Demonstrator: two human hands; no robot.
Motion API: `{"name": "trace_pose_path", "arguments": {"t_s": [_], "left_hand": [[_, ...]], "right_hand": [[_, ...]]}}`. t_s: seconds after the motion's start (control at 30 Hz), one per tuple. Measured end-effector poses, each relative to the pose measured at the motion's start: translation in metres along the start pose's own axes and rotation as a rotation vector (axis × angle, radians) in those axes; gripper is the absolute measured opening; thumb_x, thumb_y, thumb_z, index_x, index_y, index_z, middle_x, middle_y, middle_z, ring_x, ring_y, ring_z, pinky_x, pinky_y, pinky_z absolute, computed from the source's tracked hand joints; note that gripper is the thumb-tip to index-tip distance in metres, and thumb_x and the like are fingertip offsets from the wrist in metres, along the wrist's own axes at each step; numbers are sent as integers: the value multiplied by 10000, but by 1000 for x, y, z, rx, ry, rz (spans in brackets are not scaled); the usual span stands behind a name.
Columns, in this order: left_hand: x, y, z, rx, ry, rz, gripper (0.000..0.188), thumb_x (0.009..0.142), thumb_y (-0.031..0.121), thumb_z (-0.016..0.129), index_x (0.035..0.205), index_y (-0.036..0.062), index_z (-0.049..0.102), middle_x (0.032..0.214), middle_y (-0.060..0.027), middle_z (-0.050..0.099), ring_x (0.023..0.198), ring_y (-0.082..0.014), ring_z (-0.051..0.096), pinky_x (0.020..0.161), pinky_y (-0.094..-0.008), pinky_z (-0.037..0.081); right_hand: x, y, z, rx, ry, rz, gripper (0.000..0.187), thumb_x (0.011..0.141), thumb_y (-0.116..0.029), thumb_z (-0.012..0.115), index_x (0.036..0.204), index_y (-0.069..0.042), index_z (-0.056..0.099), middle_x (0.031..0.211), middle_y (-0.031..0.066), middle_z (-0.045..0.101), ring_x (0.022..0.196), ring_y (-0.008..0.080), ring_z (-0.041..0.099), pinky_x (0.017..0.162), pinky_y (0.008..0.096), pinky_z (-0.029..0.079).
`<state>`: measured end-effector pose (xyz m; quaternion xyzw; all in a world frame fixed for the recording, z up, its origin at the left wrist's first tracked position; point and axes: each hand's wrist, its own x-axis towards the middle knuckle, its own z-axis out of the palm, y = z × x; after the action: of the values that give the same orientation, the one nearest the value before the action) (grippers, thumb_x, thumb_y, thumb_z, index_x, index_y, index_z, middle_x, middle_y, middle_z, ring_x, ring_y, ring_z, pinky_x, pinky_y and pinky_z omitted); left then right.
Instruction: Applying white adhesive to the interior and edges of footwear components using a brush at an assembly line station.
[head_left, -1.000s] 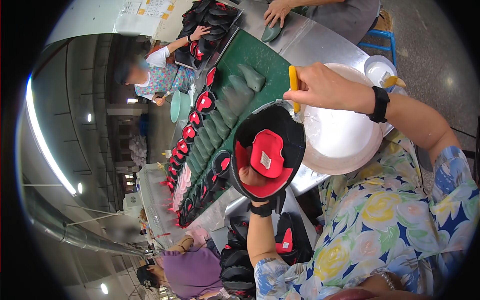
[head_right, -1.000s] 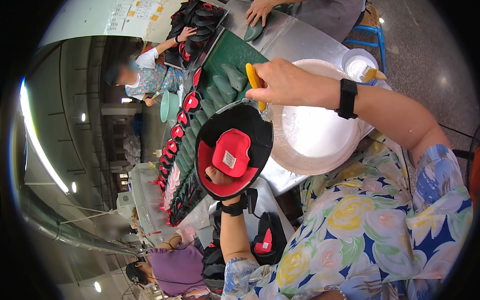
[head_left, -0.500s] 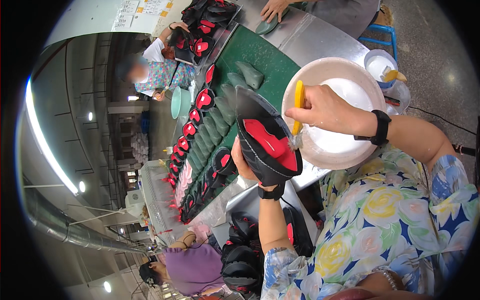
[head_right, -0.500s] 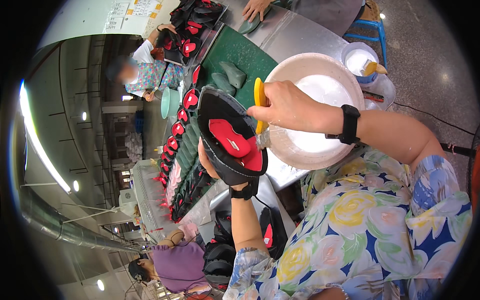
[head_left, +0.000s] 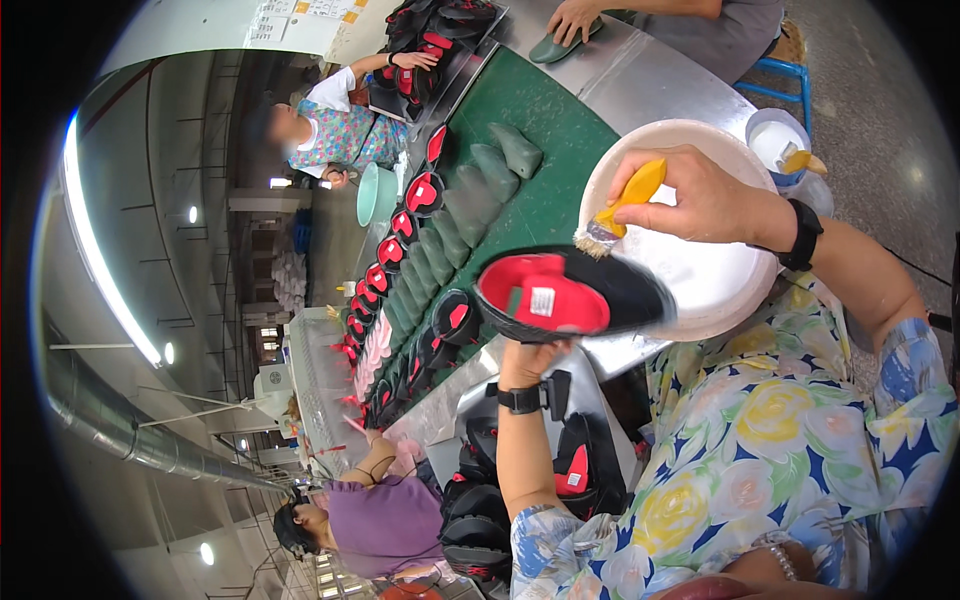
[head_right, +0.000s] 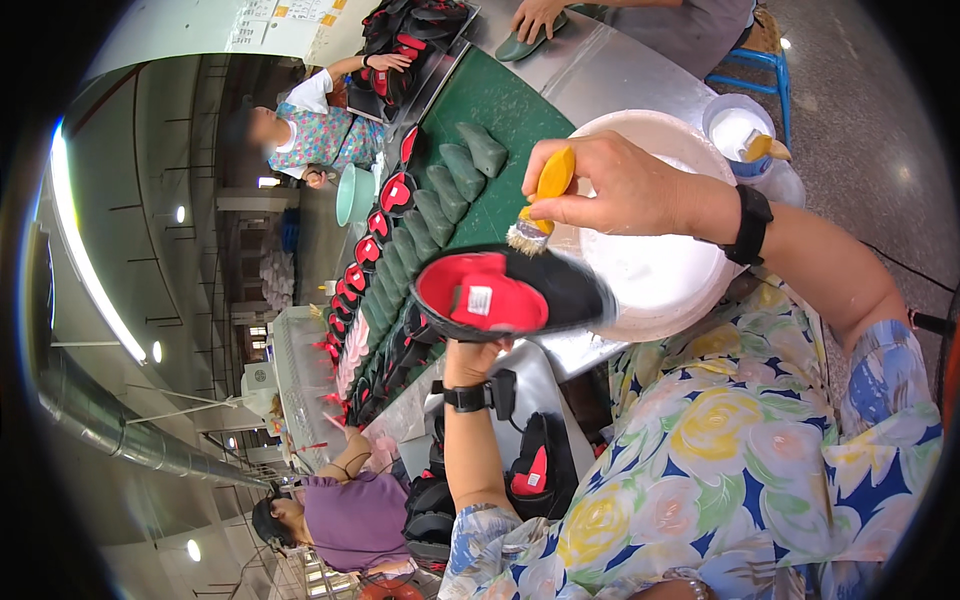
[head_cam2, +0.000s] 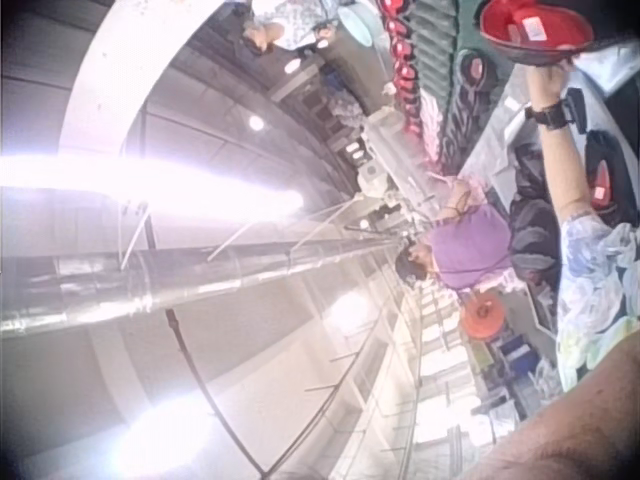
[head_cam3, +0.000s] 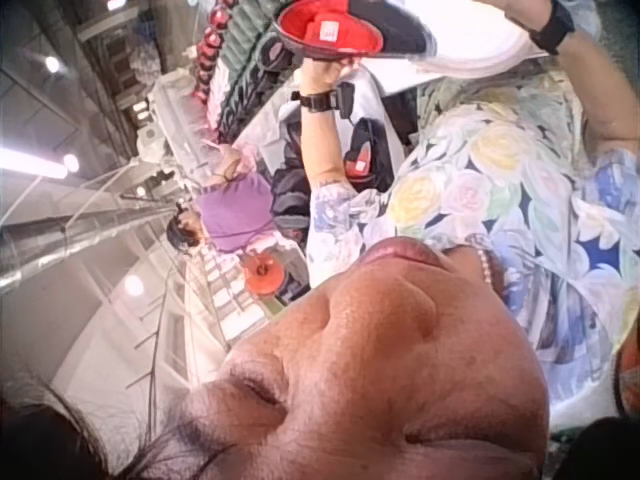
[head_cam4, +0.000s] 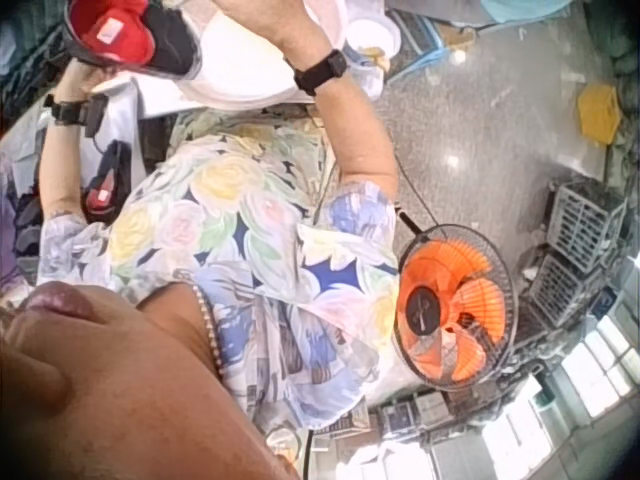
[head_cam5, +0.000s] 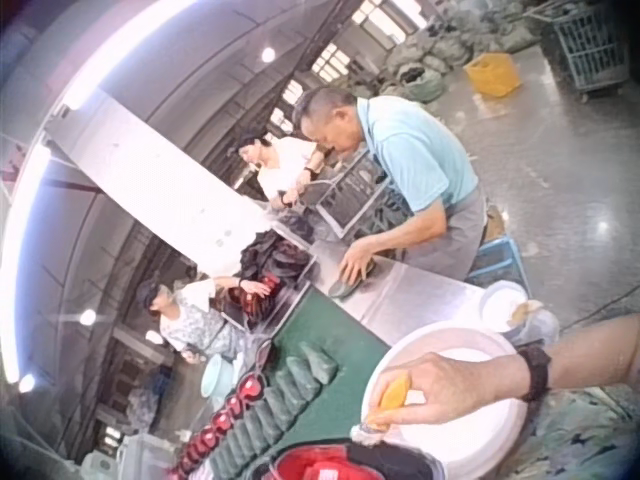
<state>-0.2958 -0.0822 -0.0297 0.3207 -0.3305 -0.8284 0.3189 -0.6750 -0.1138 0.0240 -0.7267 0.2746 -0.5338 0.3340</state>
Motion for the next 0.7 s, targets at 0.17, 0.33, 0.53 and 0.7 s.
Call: {"name": "trace_pose_path", "arguments": {"t_s": [0.17, 0.33, 0.53, 0.7], "left_hand": [[25, -44, 56, 452, -18, 324, 458, 999, 266, 601, 1396, 75, 478, 1310, -84, 609, 1208, -212, 582, 1009, -364, 509], [45, -62, 88, 397, 100, 283, 434, 996, 280, 601, 1369, 75, 513, 1273, -92, 632, 1198, -219, 603, 992, -379, 529], [30, -57, 80, 205, 115, 246, 440, 999, 307, 587, 1366, 75, 518, 1280, -101, 632, 1195, -235, 610, 988, -397, 536], [21, -55, 72, 2, 118, 188, 447, 1002, 335, 574, 1363, 76, 523, 1287, -111, 632, 1192, -251, 617, 984, -416, 542]], "right_hand": [[13, -12, 15, 83, -108, -225, 177, 888, -131, 719, 1012, -42, 628, 947, 108, 682, 894, 285, 675, 782, 355, 526], [22, -1, 30, -7, -231, -348, 170, 883, -158, 694, 938, -30, 596, 942, 130, 669, 895, 332, 658, 769, 402, 523], [18, -15, 8, -190, -427, 81, 191, 876, -185, 698, 905, -21, 606, 811, 137, 648, 721, 349, 642, 709, 390, 500], [14, -14, 8, -93, -282, -38, 174, 882, -176, 695, 925, -26, 617, 861, 126, 657, 783, 338, 647, 728, 395, 500]]}}
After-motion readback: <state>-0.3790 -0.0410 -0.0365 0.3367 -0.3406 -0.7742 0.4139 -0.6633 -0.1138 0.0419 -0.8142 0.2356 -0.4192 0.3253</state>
